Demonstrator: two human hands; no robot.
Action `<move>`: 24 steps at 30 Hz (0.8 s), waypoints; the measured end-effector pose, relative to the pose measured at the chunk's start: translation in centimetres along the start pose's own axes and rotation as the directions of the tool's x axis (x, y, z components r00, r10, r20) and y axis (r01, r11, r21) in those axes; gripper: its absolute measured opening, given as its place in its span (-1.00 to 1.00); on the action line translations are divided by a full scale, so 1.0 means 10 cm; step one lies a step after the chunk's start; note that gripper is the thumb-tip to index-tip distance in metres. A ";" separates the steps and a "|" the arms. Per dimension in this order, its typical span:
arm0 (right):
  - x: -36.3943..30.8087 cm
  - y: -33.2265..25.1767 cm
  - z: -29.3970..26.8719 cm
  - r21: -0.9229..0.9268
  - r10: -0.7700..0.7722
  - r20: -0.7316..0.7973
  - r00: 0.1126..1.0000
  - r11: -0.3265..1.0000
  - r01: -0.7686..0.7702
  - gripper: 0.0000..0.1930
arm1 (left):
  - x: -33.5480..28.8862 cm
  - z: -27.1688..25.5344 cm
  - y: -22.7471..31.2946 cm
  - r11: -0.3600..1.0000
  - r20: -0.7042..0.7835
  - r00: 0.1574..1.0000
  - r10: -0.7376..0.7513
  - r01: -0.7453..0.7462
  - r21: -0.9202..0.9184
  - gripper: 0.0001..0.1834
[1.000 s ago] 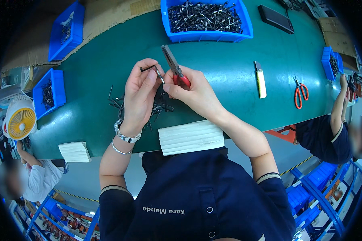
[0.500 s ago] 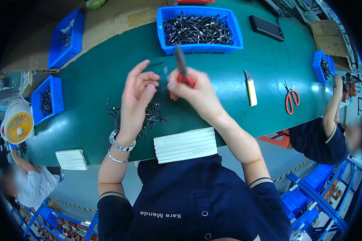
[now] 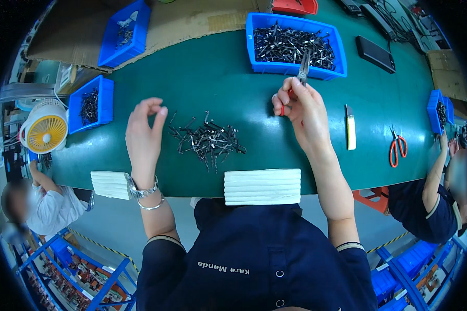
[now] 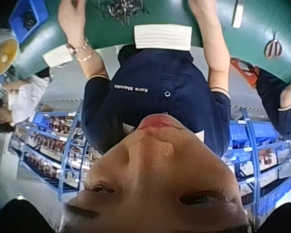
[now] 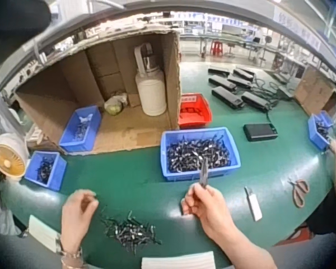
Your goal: Assembling small electronic components and wiring using pliers.
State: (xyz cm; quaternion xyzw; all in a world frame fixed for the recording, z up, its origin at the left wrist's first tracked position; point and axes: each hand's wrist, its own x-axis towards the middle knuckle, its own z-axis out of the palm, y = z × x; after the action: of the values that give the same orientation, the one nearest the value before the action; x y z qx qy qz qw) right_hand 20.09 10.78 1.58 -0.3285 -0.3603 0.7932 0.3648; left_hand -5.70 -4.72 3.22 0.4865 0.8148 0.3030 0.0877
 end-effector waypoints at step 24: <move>-0.16 0.09 0.14 -0.012 0.253 0.249 0.935 0.966 -0.258 -0.78 | -0.01 0.60 0.89 0.760 0.051 0.886 0.460 -0.364 -0.539 -0.91</move>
State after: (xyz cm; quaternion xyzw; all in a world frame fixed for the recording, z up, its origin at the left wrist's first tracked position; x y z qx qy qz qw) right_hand 19.47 8.62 2.00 -0.2665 -0.3490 0.8726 0.2140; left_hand 3.59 0.70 3.55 0.6379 0.5643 0.4762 0.2189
